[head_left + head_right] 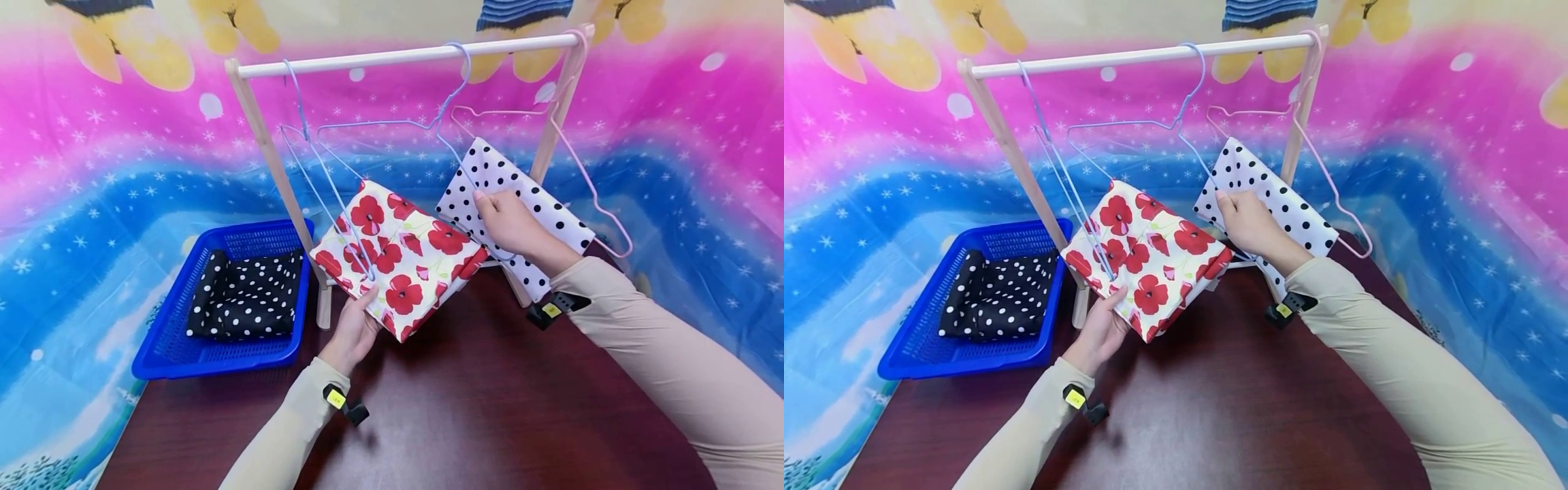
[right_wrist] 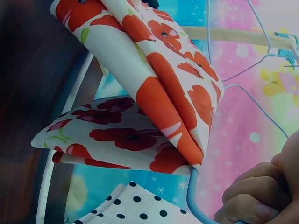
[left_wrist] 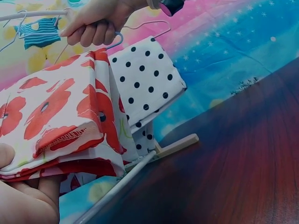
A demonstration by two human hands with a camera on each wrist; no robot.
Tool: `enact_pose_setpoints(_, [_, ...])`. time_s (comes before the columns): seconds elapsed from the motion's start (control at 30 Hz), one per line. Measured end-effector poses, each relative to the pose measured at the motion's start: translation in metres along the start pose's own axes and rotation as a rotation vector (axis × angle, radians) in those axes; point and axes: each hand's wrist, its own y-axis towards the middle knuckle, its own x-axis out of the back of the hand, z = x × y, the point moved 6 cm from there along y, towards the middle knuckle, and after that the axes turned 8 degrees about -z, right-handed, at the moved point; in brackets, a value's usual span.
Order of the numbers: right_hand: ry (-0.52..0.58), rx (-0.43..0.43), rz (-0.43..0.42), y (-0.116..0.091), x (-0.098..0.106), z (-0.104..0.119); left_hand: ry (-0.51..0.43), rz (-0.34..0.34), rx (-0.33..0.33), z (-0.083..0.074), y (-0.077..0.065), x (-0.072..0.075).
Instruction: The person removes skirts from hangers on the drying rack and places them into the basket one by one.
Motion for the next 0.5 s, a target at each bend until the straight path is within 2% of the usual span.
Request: enact_pose_setpoints(0.5, [-0.015, -0.007, 0.005, 0.0015, -0.0035, -0.0018, 0.011, -0.006, 0.017, 0.0054, -0.0024, 0.0071])
